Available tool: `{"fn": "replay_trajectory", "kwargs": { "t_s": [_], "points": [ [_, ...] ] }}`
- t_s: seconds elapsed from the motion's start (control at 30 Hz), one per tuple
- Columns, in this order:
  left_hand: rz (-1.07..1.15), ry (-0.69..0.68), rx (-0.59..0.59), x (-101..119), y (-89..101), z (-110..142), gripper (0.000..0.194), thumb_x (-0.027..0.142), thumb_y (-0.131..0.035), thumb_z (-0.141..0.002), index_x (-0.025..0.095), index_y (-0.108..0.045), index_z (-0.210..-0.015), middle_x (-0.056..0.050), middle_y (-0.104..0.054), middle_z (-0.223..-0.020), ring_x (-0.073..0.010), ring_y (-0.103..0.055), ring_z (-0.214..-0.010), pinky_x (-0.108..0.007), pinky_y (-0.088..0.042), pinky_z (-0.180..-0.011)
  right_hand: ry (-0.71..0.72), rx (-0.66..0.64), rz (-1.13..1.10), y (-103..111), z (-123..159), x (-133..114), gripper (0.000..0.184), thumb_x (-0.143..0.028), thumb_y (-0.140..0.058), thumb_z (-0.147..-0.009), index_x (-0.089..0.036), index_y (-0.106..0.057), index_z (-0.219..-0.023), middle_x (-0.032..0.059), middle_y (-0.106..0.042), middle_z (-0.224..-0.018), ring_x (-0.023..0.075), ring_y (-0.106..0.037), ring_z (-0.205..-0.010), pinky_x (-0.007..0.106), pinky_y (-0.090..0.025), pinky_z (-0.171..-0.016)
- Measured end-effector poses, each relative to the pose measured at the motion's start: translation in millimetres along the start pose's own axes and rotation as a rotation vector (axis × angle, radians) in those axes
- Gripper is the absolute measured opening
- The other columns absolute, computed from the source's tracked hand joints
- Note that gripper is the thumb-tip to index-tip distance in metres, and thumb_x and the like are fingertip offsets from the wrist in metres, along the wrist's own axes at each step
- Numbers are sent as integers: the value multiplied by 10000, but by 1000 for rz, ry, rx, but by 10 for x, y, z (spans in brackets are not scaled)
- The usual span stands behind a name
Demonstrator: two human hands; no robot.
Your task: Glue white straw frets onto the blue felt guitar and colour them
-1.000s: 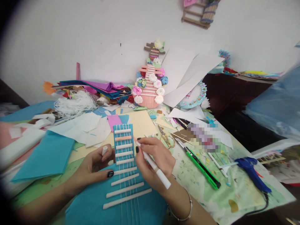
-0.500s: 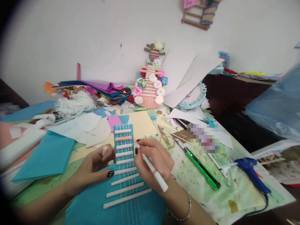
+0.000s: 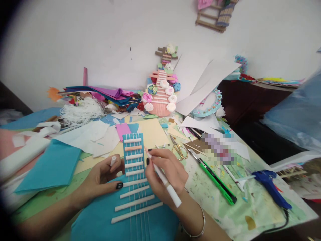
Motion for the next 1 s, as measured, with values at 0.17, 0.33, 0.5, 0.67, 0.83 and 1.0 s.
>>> {"fn": "replay_trajectory", "kwargs": {
  "t_s": [0.17, 0.33, 0.5, 0.67, 0.83, 1.0],
  "points": [
    [-1, 13, -16, 22, -15, -16, 429, 287, -747, -765, 208, -326, -729, 18, -442, -799, -115, -441, -789, -188, -380, -596, 54, -184, -94, -105, -48, -126, 272, 34, -631, -771, -138, -620, -980, 135, -720, -942, 205, -719, -890, 319, -634, -726],
    [8, 16, -32, 36, -34, -23, 423, 290, -735, -776, 207, -322, -734, 12, -444, -815, -119, -435, -798, -199, -392, -611, 55, -213, -91, -208, -74, -179, 236, -2, -632, -806, -150, -619, -990, 115, -732, -948, 192, -721, -907, 315, -633, -781],
    [31, 9, -39, 55, -57, -6, 411, 265, -726, -786, 209, -321, -739, 19, -430, -803, -111, -424, -781, -192, -375, -585, 36, -186, -65, -225, -63, -164, 237, 3, -614, -811, -157, -623, -985, 116, -728, -940, 191, -721, -898, 310, -634, -761],
    [34, 11, -47, 66, -63, -27, 422, 286, -733, -780, 208, -322, -732, 17, -430, -802, -116, -434, -795, -193, -367, -578, 39, -224, -65, -236, -43, -166, 265, -4, -605, -815, -184, -610, -1010, 99, -726, -951, 191, -719, -898, 319, -637, -752],
    [26, 12, -53, 56, -57, -19, 411, 292, -725, -791, 209, -326, -743, 21, -428, -799, -111, -425, -780, -193, -354, -573, 29, -177, -62, -228, -43, -166, 266, 19, -600, -796, -169, -614, -983, 105, -722, -943, 193, -718, -886, 311, -634, -748],
    [17, 16, -53, 40, -46, -3, 417, 302, -728, -788, 210, -324, -748, 19, -439, -812, -110, -416, -774, -196, -334, -564, 44, -217, -67, -253, -33, -174, 284, 8, -602, -806, -179, -609, -1019, 101, -726, -954, 190, -718, -890, 323, -633, -760]
  ]
}}
Point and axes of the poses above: each hand's wrist, its own z-axis away from the middle knuckle, its own y-axis out of the back of the hand, x = y × z, the point moved 5 cm from there along -z, towards the middle knuckle
